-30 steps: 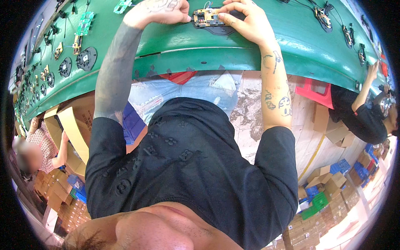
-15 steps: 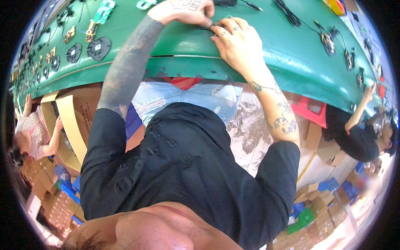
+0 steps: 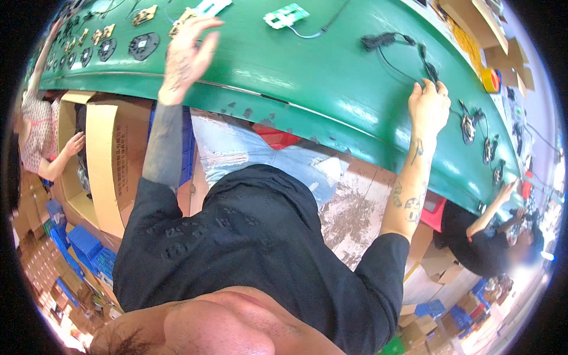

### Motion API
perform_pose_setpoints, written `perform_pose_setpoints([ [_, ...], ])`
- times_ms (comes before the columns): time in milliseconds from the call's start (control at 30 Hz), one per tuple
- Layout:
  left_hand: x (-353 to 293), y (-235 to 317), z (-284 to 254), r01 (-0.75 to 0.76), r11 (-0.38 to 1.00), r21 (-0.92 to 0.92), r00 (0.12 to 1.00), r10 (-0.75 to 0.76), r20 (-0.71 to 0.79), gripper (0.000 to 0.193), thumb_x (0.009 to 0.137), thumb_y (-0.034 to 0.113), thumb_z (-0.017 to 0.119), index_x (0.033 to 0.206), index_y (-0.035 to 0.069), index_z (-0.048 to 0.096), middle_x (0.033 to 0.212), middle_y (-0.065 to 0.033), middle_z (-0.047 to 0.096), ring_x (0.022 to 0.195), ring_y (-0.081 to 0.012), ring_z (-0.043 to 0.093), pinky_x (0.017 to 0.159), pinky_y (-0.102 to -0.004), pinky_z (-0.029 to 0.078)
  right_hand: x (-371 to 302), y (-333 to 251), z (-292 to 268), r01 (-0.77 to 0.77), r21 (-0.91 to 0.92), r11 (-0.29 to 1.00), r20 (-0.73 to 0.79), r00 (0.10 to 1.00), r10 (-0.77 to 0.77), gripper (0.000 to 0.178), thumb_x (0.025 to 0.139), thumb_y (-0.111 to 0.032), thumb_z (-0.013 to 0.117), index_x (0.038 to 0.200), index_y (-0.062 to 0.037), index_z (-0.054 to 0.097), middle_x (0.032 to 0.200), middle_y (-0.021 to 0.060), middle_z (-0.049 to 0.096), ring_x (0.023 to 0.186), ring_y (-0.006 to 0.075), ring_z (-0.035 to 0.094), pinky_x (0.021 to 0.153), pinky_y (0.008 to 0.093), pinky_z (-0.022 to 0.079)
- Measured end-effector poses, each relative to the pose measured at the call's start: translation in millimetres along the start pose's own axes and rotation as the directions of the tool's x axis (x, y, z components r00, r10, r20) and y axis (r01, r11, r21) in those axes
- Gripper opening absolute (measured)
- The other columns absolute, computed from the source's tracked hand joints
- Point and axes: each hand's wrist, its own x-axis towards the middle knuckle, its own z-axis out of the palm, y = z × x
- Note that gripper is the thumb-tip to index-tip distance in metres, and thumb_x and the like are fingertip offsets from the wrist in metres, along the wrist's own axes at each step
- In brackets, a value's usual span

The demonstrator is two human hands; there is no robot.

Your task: The person assembles computer mouse components on a conveyor line by picking up circuit boards with attached cables and mouse base plates, fitting each circuit board into a base plate by hand, and pressing them into place.

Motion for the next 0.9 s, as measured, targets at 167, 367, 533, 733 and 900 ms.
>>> perform_pose_setpoints([
  [167,-54.6,-67.5,-57.3,0.136,0.973,0.186,0.984,-0.154,0.085,0.035,0.085,0.008,0.062,0.12,0.008,0.062,0.122,-0.0141,0.06,0.113,-0.0331,0.058,0.097,-0.0399,0.047,11.7,-114.3,-43.4,0.266,0.718,0.643,-0.034,0.936,-0.35,0.032,0.089,-0.03,0.068,0.112,-0.0079,0.069,0.108,0.0156,0.068,0.089,0.0281,0.068,0.081,0.0375,0.053],
  [367,-70.3,-43.9,-35.0,0.097,0.975,0.199,0.978,-0.13,0.162,0.039,0.087,0.018,0.069,0.122,0.004,0.06,0.121,-0.0159,0.063,0.114,-0.0341,0.057,0.098,-0.0415,0.045,52.3,-218.7,-19.2,0.252,0.661,0.707,0.138,0.885,-0.445,0.084,0.073,-0.049,0.078,0.138,-0.0051,0.049,0.129,0.0244,0.055,0.116,0.0354,0.059,0.097,0.04,0.049],
  [533,-59.0,8.0,8.7,-0.018,0.993,0.119,0.985,-0.002,0.174,0.032,0.083,0.019,0.071,0.112,0.007,0.065,0.112,-0.0098,0.062,0.108,-0.0296,0.058,0.094,-0.0404,0.045,59.1,-204.5,-31.9,0.226,0.647,0.728,0.291,0.809,-0.51,0.09,0.062,-0.048,0.087,0.135,-0.0064,0.055,0.126,0.0251,0.056,0.114,0.0353,0.06,0.095,0.0396,0.051],
  [733,-41.6,57.3,57.2,-0.12,0.992,0.032,0.974,0.112,0.196,0.031,0.082,0.023,0.072,0.108,0.008,0.065,0.108,-0.0068,0.06,0.105,-0.0267,0.057,0.092,-0.0397,0.044,56.9,-157.1,-40.0,0.203,0.684,0.701,0.2,0.872,-0.447,0.057,0.07,-0.048,0.084,0.109,-0.011,0.064,0.094,0.0096,0.066,0.083,0.0238,0.065,0.073,0.0364,0.052],
  [900,-17.0,84.1,80.3,-0.053,0.984,-0.173,0.979,0.085,0.186,0.037,0.082,0.029,0.076,0.109,0.006,0.064,0.112,-0.0083,0.061,0.104,-0.0285,0.058,0.09,-0.0401,0.046,59.8,-117.1,-42.0,-0.018,0.89,0.457,0.18,0.932,-0.313,0.032,0.089,-0.027,0.075,0.109,-0.0043,0.062,0.098,0.0039,0.067,0.077,0.006,0.056,0.062,0.024,0.044],
])
